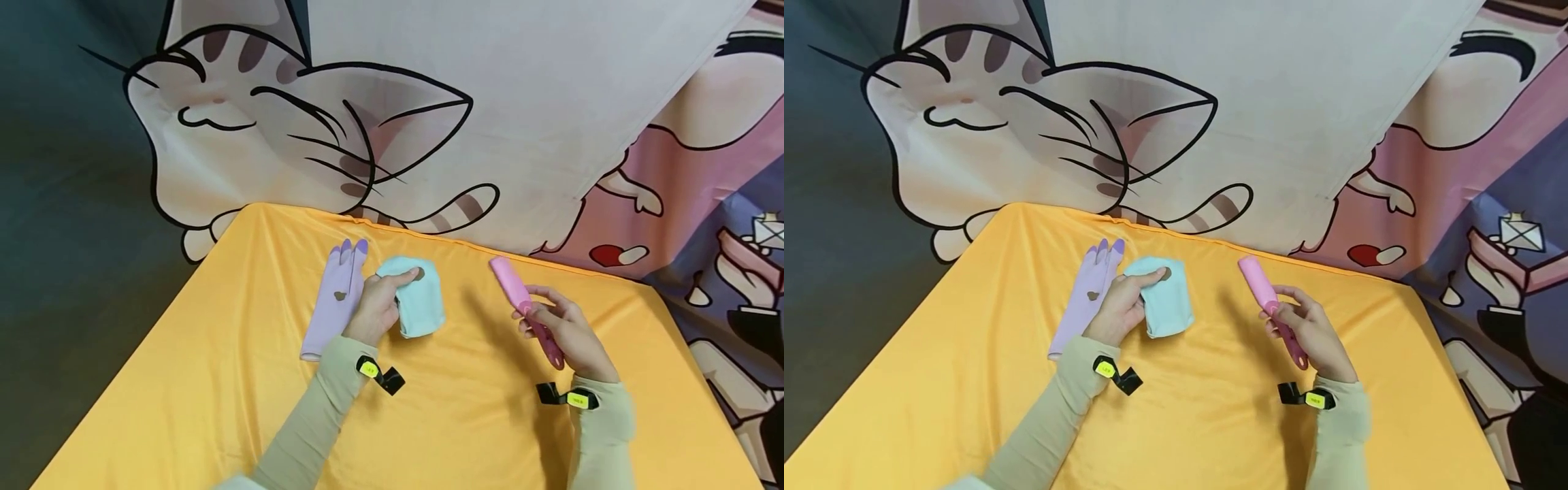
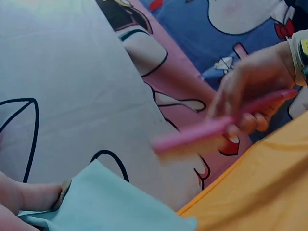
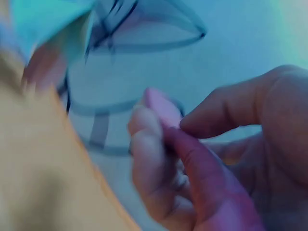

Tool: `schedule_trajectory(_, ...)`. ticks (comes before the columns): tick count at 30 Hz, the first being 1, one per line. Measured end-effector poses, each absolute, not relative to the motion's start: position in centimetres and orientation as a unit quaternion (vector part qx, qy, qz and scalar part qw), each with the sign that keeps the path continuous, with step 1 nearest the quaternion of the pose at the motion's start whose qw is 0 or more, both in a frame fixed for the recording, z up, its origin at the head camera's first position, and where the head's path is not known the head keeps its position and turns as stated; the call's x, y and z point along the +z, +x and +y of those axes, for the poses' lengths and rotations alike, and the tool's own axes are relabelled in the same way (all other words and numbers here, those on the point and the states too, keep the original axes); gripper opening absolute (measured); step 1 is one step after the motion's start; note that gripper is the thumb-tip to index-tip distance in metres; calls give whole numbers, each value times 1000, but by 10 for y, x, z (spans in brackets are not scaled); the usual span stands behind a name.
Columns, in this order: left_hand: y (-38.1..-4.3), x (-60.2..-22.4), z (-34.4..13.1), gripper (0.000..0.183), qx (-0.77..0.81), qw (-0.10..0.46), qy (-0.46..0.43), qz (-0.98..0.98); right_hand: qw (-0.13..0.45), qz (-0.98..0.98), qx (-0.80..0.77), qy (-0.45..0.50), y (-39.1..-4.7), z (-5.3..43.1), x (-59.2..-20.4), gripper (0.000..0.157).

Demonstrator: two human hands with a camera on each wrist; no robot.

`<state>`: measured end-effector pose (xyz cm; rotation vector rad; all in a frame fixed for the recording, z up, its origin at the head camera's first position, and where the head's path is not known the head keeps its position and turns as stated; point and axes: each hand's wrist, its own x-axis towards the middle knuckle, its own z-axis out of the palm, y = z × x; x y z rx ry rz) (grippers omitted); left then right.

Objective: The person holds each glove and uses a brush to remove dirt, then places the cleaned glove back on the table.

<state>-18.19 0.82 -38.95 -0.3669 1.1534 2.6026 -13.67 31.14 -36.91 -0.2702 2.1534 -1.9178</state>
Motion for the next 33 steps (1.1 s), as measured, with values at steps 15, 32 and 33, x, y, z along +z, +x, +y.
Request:
schedule_trajectory(15,-162,-370,7,22,863,71,-54,498,107,593,-780,-171,-118,270,-335,17)
schedule_trajectory(32,-142,-348,18,19,832,127,38,539,30,737,-666,-111,-91,227,-298,17)
schedule_trajectory(33,-141,-346,19,20,830,128,41,541,23,742,-662,-105,-90,225,-298,15)
